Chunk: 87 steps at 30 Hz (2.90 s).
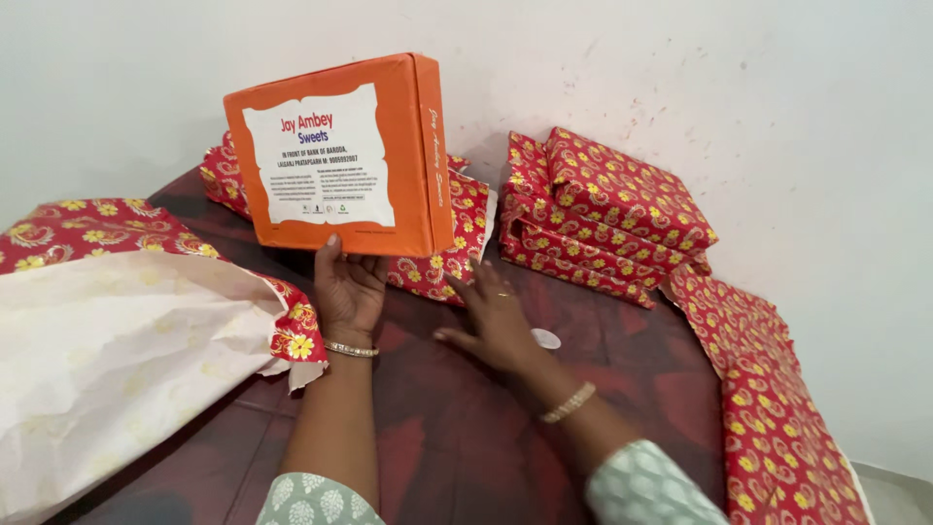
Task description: The person wraps rectangular sweet boxes with red floral wrapping paper. They place each box on the paper, fold the sides over, tuck the ends, and secure the package with small round stickers. Finished wrapped boxes are stacked on the table.
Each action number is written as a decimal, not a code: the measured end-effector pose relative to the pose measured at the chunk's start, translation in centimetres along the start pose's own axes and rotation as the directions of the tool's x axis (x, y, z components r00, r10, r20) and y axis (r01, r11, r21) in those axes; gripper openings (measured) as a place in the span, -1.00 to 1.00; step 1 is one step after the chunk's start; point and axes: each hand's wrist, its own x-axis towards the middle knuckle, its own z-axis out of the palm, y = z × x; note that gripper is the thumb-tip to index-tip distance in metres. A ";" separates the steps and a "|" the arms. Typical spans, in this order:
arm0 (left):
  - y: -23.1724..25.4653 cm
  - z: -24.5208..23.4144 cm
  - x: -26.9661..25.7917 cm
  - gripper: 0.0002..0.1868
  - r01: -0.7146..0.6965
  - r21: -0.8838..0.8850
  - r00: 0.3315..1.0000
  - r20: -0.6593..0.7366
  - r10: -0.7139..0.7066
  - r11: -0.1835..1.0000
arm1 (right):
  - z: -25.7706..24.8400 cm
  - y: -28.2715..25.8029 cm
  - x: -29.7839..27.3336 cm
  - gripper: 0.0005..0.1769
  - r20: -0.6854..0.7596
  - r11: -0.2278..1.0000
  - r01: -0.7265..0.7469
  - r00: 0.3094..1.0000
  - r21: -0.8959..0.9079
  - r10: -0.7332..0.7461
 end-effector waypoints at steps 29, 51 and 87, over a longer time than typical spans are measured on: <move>1.6 5.3 -2.0 -0.46 0.137 0.090 0.990 0.006 -0.138 0.986 | -18.2 1.7 -22.9 -0.58 0.388 0.725 -0.682 0.645 -0.096 0.658; 0.3 4.5 -0.8 -0.51 0.209 0.271 0.965 -0.211 -0.154 0.939 | -3.7 19.2 -14.7 -0.56 0.330 0.479 -0.831 0.554 0.284 0.765; 0.5 5.6 -1.2 -0.36 0.128 0.213 0.976 -0.199 -0.086 0.969 | -24.8 8.3 -2.5 -0.98 -0.561 0.827 -0.300 0.828 -0.476 -0.022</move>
